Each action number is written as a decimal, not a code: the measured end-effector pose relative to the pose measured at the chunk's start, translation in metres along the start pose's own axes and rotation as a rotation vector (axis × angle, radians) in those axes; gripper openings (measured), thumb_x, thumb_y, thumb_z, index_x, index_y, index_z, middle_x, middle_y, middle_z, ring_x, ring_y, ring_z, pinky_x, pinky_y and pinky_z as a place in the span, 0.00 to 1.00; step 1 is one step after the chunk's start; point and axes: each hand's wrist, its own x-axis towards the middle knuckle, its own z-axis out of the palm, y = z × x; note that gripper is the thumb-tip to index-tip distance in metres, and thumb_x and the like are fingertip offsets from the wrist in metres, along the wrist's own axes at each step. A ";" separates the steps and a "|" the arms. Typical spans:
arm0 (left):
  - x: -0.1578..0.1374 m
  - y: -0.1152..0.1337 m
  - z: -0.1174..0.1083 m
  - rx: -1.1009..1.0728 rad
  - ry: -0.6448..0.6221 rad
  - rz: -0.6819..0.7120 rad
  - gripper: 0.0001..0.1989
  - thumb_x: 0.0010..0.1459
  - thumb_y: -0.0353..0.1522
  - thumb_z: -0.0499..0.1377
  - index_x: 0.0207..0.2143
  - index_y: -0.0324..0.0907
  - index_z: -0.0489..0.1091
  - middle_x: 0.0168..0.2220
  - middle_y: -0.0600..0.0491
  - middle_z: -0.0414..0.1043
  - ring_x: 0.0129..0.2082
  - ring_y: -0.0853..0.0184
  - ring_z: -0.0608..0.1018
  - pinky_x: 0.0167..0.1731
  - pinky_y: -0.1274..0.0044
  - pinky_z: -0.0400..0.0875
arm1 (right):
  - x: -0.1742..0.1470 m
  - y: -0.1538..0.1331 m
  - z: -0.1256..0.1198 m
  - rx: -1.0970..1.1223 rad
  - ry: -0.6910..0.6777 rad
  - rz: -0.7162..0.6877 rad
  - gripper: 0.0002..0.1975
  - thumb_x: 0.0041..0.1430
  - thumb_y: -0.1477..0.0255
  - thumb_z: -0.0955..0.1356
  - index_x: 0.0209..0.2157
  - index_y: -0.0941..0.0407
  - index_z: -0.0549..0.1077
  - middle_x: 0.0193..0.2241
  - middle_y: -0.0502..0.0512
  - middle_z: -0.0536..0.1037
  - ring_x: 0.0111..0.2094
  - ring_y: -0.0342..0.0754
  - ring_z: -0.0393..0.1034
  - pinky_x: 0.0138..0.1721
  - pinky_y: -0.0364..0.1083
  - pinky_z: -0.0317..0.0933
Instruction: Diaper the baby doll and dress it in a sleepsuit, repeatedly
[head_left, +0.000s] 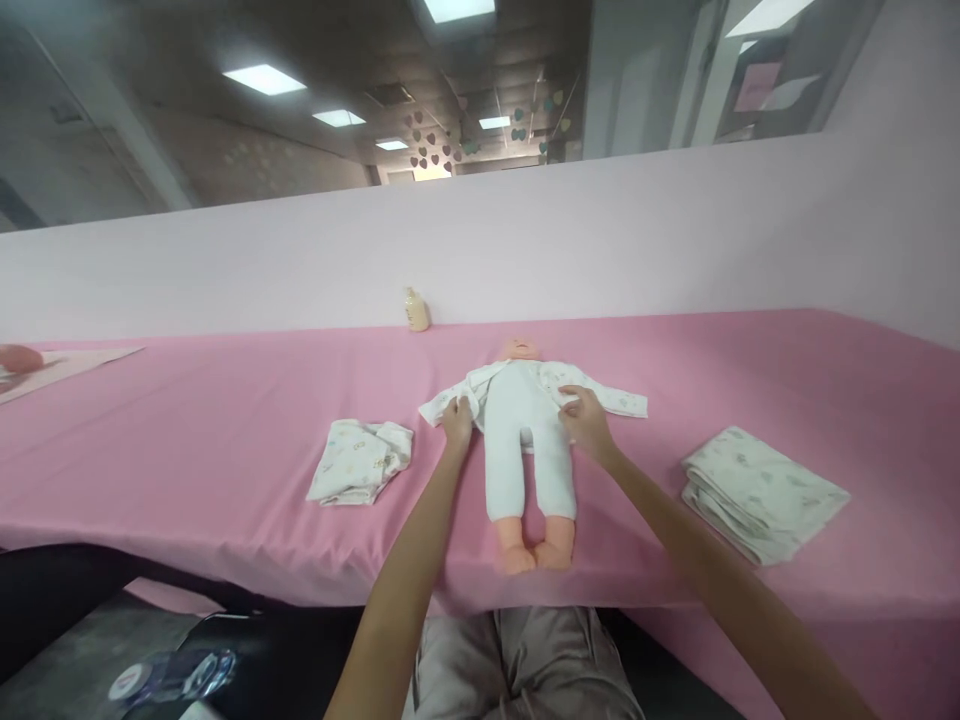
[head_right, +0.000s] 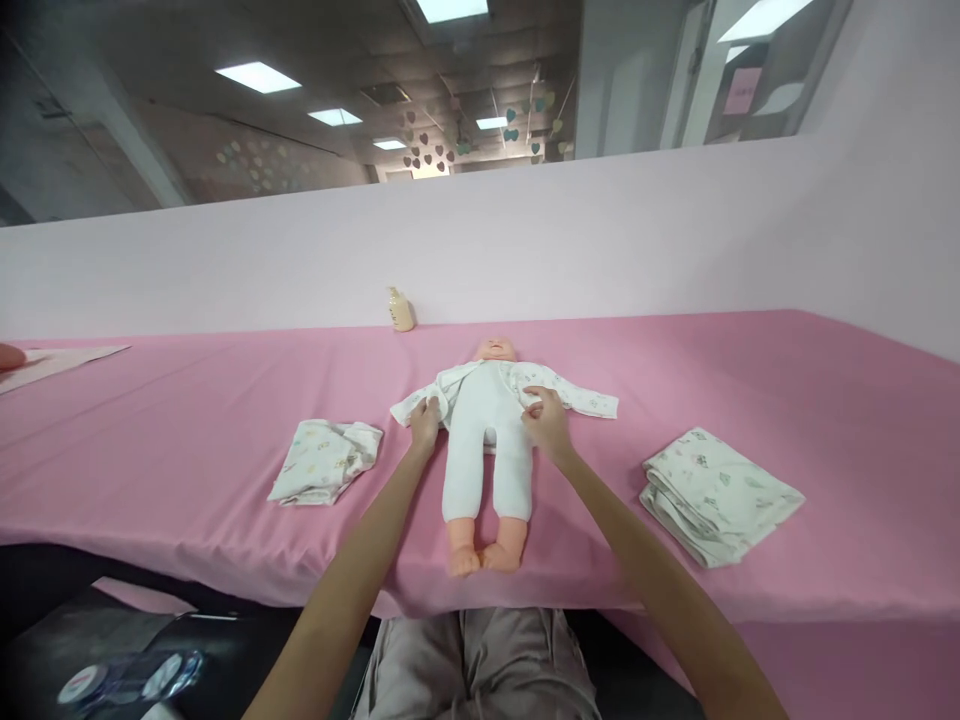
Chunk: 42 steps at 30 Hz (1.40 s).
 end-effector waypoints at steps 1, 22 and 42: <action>0.003 -0.004 -0.004 0.001 0.014 0.010 0.11 0.55 0.31 0.50 0.34 0.38 0.71 0.35 0.48 0.74 0.37 0.63 0.74 0.43 0.70 0.67 | -0.008 0.000 -0.009 -0.022 0.077 0.048 0.17 0.45 0.79 0.62 0.40 0.58 0.69 0.44 0.58 0.66 0.33 0.44 0.68 0.39 0.49 0.67; -0.013 -0.006 -0.023 0.149 0.084 -0.005 0.14 0.51 0.27 0.49 0.37 0.39 0.71 0.41 0.49 0.75 0.43 0.65 0.75 0.49 0.71 0.66 | -0.193 -0.044 0.012 -0.550 -0.260 -0.332 0.20 0.60 0.67 0.63 0.54 0.48 0.67 0.59 0.61 0.57 0.61 0.61 0.50 0.57 0.61 0.55; -0.004 -0.007 -0.018 0.180 0.071 0.051 0.13 0.47 0.27 0.53 0.35 0.39 0.72 0.35 0.50 0.73 0.35 0.63 0.74 0.45 0.65 0.69 | -0.141 0.030 -0.158 -0.828 0.280 0.140 0.17 0.57 0.70 0.61 0.47 0.60 0.68 0.49 0.69 0.70 0.55 0.62 0.60 0.55 0.68 0.47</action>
